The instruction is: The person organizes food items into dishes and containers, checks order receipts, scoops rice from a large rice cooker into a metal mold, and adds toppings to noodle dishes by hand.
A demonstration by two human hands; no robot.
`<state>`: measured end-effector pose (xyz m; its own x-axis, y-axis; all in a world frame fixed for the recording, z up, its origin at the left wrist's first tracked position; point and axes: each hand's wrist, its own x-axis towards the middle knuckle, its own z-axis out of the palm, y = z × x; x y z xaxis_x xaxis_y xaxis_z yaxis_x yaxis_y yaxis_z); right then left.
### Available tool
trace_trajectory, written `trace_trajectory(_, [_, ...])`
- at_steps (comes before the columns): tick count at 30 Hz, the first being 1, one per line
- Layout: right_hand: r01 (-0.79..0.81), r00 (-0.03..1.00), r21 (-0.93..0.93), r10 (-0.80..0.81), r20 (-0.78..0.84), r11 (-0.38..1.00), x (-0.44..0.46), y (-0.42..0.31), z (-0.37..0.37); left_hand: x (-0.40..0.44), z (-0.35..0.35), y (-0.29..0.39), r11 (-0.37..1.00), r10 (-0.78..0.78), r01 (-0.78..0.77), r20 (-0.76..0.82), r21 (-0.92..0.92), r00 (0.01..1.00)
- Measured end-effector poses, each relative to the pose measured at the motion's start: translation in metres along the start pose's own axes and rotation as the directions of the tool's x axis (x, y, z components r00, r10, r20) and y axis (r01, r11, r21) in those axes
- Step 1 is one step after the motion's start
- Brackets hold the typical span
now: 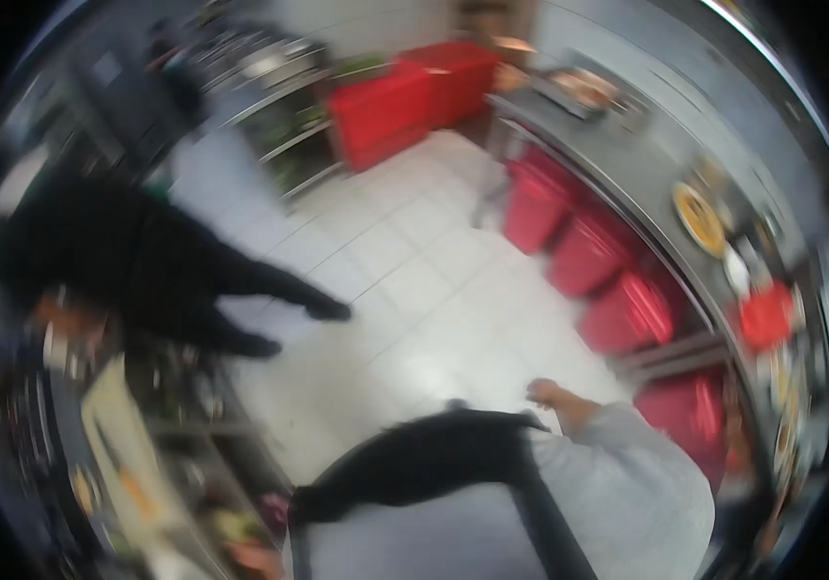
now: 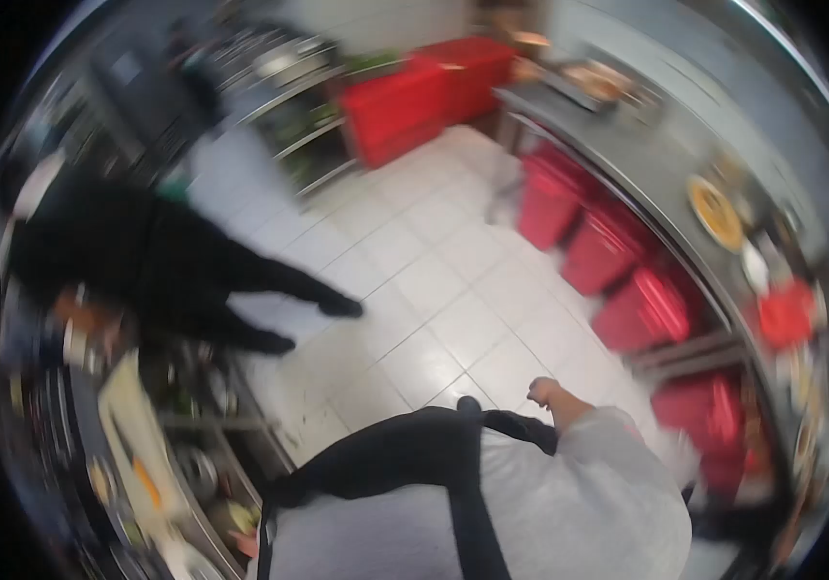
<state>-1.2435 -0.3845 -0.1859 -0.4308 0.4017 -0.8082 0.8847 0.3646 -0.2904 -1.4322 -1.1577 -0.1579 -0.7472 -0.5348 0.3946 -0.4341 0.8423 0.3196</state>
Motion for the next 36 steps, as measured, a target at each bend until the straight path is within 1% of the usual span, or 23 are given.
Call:
trace_trajectory(1, [-0.030,1.000,-0.024,0.029,-0.010,0.999,-0.005,0.023,0.005,-0.020,0.026,0.045,0.995,0.039,-0.029,0.105,-0.095,0.994])
trace_trajectory(2, [-0.062,0.997,0.027,0.063,-0.038,0.998,-0.013,0.044,0.012,-0.045,0.052,0.084,0.980,0.091,-0.039,0.269,-0.193,0.959])
trace_trajectory(3, [-0.083,0.994,0.068,0.087,-0.059,0.994,-0.019,0.059,0.020,-0.063,0.077,0.125,0.961,0.161,-0.028,0.469,-0.277,0.869])
trace_trajectory(4, [-0.090,0.994,0.170,0.099,-0.048,0.981,-0.021,0.073,0.024,-0.080,0.099,0.169,0.942,0.256,-0.038,0.641,-0.333,0.723])
trace_trajectory(6, [-0.100,0.993,0.338,0.117,-0.031,0.936,-0.026,0.099,0.028,-0.118,0.136,0.254,0.925,0.368,-0.037,0.867,-0.379,0.335])
trace_trajectory(8, [0.007,0.986,0.453,0.069,-0.152,0.891,-0.026,0.126,0.034,-0.152,0.164,0.342,0.896,0.434,-0.106,0.901,-0.431,0.007])
trace_trajectory(10, [0.084,0.974,0.529,0.044,-0.224,0.844,-0.022,0.159,0.035,-0.181,0.199,0.430,0.846,0.481,-0.142,0.851,-0.514,-0.210])
trace_trajectory(12, [0.075,0.973,0.625,0.079,-0.215,0.777,-0.032,0.204,0.021,-0.213,0.212,0.518,0.813,0.558,-0.007,0.783,-0.582,-0.274])
trace_trajectory(13, [0.039,0.974,0.693,0.128,-0.187,0.720,-0.041,0.228,0.012,-0.232,0.204,0.562,0.804,0.591,0.107,0.763,-0.585,-0.261])
trace_trajectory(15, [-0.006,0.959,0.838,0.240,-0.150,0.546,-0.060,0.274,-0.009,-0.291,0.087,0.653,0.723,0.639,0.445,0.757,-0.529,-0.139])
trace_trajectory(16, [0.006,0.946,0.902,0.291,-0.145,0.431,-0.070,0.295,-0.025,-0.319,0.078,0.693,0.698,0.642,0.547,0.743,-0.463,-0.189])
trace_trajectory(17, [0.043,0.929,0.946,0.336,-0.157,0.321,-0.081,0.313,-0.044,-0.346,0.070,0.729,0.669,0.644,0.637,0.727,-0.383,-0.239])
trace_trajectory(19, [0.268,0.890,0.957,0.352,-0.289,0.108,-0.078,0.356,-0.082,-0.409,0.038,0.794,0.577,0.689,0.775,0.664,-0.260,-0.290])
trace_trajectory(21, [0.498,0.796,0.867,0.407,-0.449,-0.017,-0.112,0.343,-0.164,-0.473,0.008,0.858,0.579,0.730,0.786,0.569,-0.219,-0.379])
trace_trajectory(23, [0.628,0.748,0.774,0.342,-0.569,-0.086,-0.128,0.340,-0.243,-0.539,-0.023,0.918,0.589,0.758,0.787,0.462,-0.183,-0.460])
trace_trajectory(25, [0.693,0.717,0.690,0.287,-0.635,-0.208,-0.133,0.340,-0.316,-0.599,-0.065,0.970,0.608,0.784,0.767,0.305,-0.204,-0.541])
trace_trajectory(28, [0.748,0.657,0.625,0.380,-0.651,-0.222,-0.110,0.355,-0.405,-0.685,-0.095,1.041,0.661,0.750,0.720,0.197,-0.210,-0.631])
trace_trajectory(29, [0.762,0.640,0.600,0.420,-0.643,-0.243,-0.094,0.365,-0.433,-0.712,-0.100,1.058,0.687,0.726,0.692,0.212,-0.220,-0.654])
trace_trajectory(31, [0.779,0.616,0.561,0.506,-0.604,-0.278,-0.064,0.377,-0.481,-0.763,-0.111,1.096,0.734,0.678,0.635,0.234,-0.240,-0.696])
trace_trajectory(32, [0.783,0.607,0.547,0.553,-0.571,-0.296,-0.051,0.383,-0.502,-0.784,-0.114,1.110,0.742,0.666,0.598,0.235,-0.302,-0.708])
trace_trajectory(33, [0.791,0.593,0.526,0.604,-0.532,-0.313,-0.038,0.391,-0.523,-0.802,-0.112,1.125,0.719,0.689,0.610,0.227,-0.334,-0.688])
trace_trajectory(35, [0.862,0.501,0.368,0.482,-0.719,-0.347,-0.001,0.416,-0.549,-0.841,-0.110,1.148,0.672,0.725,0.626,0.184,-0.396,-0.663])
trace_trajectory(36, [0.848,0.520,0.345,0.513,-0.682,-0.402,0.018,0.430,-0.562,-0.849,-0.118,1.157,0.650,0.732,0.620,0.141,-0.438,-0.667])
